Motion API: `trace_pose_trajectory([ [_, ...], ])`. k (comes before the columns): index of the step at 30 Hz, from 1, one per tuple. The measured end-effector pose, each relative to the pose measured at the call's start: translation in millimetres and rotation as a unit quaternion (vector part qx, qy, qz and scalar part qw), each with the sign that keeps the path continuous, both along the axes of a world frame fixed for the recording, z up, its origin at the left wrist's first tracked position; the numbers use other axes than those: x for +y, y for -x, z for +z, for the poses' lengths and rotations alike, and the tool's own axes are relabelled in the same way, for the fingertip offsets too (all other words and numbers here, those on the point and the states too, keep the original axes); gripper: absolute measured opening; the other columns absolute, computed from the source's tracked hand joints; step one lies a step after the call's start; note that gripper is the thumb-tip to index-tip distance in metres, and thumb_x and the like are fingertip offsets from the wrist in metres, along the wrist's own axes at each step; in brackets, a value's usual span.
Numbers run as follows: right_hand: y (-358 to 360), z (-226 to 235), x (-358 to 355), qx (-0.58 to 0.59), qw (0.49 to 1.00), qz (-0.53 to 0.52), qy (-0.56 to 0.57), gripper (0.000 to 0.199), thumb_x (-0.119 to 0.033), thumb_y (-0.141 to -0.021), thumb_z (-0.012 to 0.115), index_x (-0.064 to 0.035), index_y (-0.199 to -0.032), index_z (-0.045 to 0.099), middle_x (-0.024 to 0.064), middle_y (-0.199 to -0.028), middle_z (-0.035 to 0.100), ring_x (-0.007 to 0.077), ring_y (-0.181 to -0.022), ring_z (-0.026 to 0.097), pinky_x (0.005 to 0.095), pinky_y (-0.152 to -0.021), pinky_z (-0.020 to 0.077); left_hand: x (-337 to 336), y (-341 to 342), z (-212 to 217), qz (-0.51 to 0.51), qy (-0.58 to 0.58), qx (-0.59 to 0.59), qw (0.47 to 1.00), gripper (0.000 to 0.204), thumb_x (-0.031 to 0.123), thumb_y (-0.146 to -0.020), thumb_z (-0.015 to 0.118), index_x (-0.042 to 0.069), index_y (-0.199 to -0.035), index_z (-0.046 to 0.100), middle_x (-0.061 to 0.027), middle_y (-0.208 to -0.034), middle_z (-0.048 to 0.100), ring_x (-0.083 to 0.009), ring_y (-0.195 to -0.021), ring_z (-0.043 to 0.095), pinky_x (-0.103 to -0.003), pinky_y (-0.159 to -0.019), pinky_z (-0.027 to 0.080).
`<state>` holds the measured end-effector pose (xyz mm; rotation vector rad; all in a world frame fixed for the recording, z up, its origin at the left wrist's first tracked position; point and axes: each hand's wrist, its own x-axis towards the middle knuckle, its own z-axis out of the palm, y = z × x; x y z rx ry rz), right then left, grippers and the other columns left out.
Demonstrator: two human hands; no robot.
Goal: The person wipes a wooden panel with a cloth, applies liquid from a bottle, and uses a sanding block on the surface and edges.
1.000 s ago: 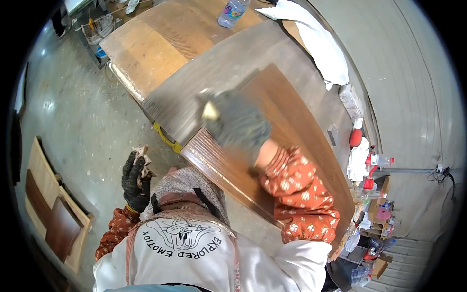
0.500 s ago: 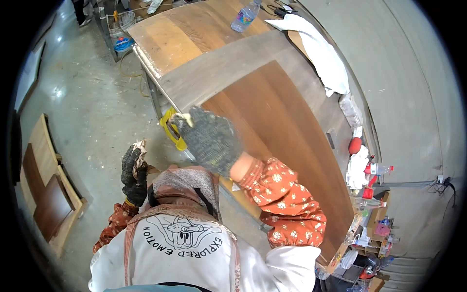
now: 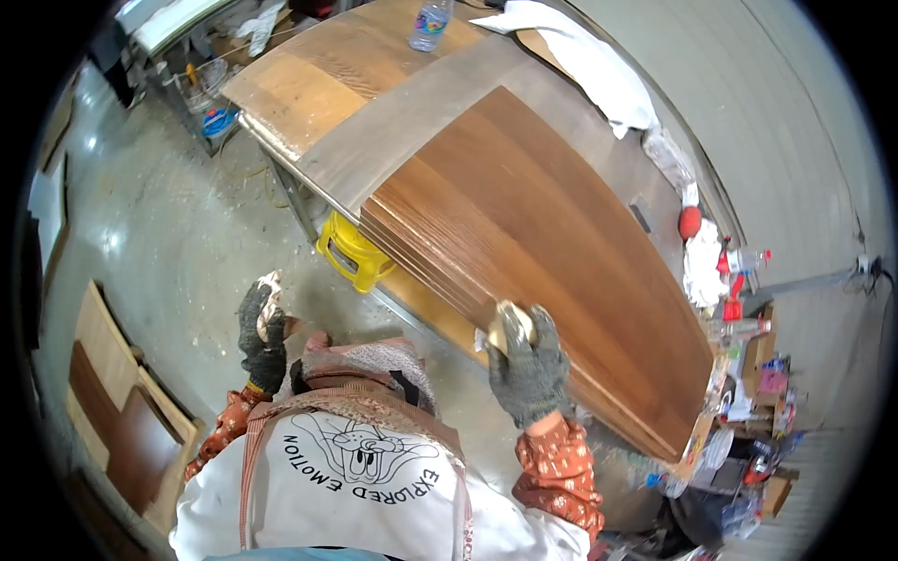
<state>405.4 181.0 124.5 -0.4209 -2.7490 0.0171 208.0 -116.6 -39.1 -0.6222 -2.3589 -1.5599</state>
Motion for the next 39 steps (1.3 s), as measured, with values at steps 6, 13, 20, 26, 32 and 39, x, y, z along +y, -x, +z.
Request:
trace_pose_trajectory([
  [6, 153, 1, -61, -0.014, 0.995, 0.008, 0.100, 0.043, -0.023, -0.081, 0.067, -0.0155, -0.123, 0.061, 0.0206, -0.117, 0.056, 0.0382, -0.100, 0.059, 0.0453, -0.080, 0.0512, 3, 58, 33, -0.153, 0.029, 0.074, 0.985, 0.040, 0.027, -0.093, 0.060, 0.002, -0.124, 0.058, -0.0179, -0.129, 0.056, -0.0352, -0.121, 0.052, -0.043, -0.103, 0.040],
  [13, 174, -23, -75, 0.014, 0.999, -0.017, 0.024, 0.039, -0.022, -0.084, 0.063, -0.0156, -0.122, 0.060, 0.0151, -0.118, 0.058, 0.0315, -0.101, 0.062, 0.0423, -0.079, 0.0525, -18, 101, 14, -0.204, 0.017, 0.029, 0.978, 0.037, 0.024, -0.095, 0.057, 0.001, -0.125, 0.057, -0.0193, -0.130, 0.055, -0.0344, -0.123, 0.051, -0.042, -0.104, 0.039],
  [20, -71, -34, -24, 0.081, 0.929, -0.345, -0.104, 0.046, -0.015, -0.085, 0.064, -0.0118, -0.129, 0.055, 0.0137, -0.118, 0.059, 0.0333, -0.110, 0.055, 0.0435, -0.099, 0.0432, -13, 166, 10, -0.231, 0.047, -0.012, 0.972, 0.042, 0.028, -0.098, 0.053, 0.000, -0.128, 0.055, -0.0167, -0.136, 0.051, -0.0304, -0.124, 0.050, -0.041, -0.106, 0.037],
  [26, -66, -15, -33, 0.269, 0.873, -0.407, -0.002, 0.040, -0.015, -0.081, 0.070, -0.0089, -0.119, 0.062, 0.0118, -0.113, 0.061, 0.0295, -0.108, 0.055, 0.0389, -0.097, 0.0429, 78, 179, 110, -0.326, 0.081, 0.232, 0.913, 0.037, 0.017, -0.097, 0.053, 0.000, -0.130, 0.054, -0.0170, -0.140, 0.048, -0.0292, -0.132, 0.043, -0.039, -0.108, 0.036],
  [32, 17, -37, -41, 0.151, 0.961, -0.227, 0.050, 0.042, -0.022, -0.079, 0.068, -0.0169, -0.120, 0.061, 0.0153, -0.121, 0.058, 0.0353, -0.110, 0.057, 0.0450, -0.095, 0.0479, 181, 81, 178, -0.474, 0.105, 0.326, 0.811, 0.037, 0.011, -0.089, 0.061, 0.005, -0.125, 0.060, -0.0169, -0.137, 0.052, -0.0337, -0.126, 0.049, -0.041, -0.105, 0.039],
  [39, -221, -45, 43, 0.174, 0.888, -0.414, -0.094, 0.035, -0.031, -0.090, 0.058, -0.0212, -0.123, 0.058, 0.0093, -0.120, 0.062, 0.0309, -0.109, 0.057, 0.0434, -0.093, 0.0491, 222, 30, 144, -0.439, 0.120, 0.296, 0.840, 0.030, 0.013, -0.090, 0.061, 0.003, -0.118, 0.064, -0.0150, -0.130, 0.059, -0.0326, -0.124, 0.052, -0.041, -0.104, 0.040],
])
